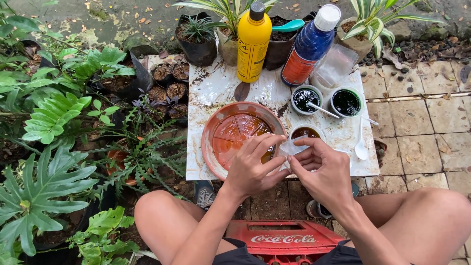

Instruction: A person is carefully mixing different colored liquids in a large bowl using a spoon and a small plastic bag for precise additions, likely for agricultural purposes.

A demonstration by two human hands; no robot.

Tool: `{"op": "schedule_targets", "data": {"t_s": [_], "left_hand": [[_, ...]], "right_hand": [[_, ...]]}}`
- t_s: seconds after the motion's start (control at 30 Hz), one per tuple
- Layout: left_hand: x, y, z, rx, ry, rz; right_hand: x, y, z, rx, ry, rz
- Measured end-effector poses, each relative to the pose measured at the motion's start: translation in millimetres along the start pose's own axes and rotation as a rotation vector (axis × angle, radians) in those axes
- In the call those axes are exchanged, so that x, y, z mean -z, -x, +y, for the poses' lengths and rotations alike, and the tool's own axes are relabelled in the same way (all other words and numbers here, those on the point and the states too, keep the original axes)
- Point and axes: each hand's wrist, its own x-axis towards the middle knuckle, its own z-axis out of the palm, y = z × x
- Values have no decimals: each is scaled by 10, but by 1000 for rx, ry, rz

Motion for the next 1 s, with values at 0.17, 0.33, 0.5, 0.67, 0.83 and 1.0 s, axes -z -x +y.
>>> {"op": "schedule_targets", "data": {"t_s": [0.17, 0.33, 0.5, 0.67, 0.83, 1.0], "left_hand": [[13, 31, 4, 20, 52, -19], [-58, 94, 24, 45, 27, 11], [-57, 60, 95, 58, 23, 58], [-62, 49, 110, 78, 85, 56], [64, -34, 50, 215, 300, 45], [83, -31, 26, 332, 456, 122]], "right_hand": [[-9, -17, 49, 142, 164, 64], [-76, 5, 74, 313, 333, 150], [-123, 32, 101, 408, 408, 228], [-106, 20, 34, 458, 353, 192], [102, -64, 103, 406, 269, 236], [343, -145, 206, 282, 315, 313]]}}
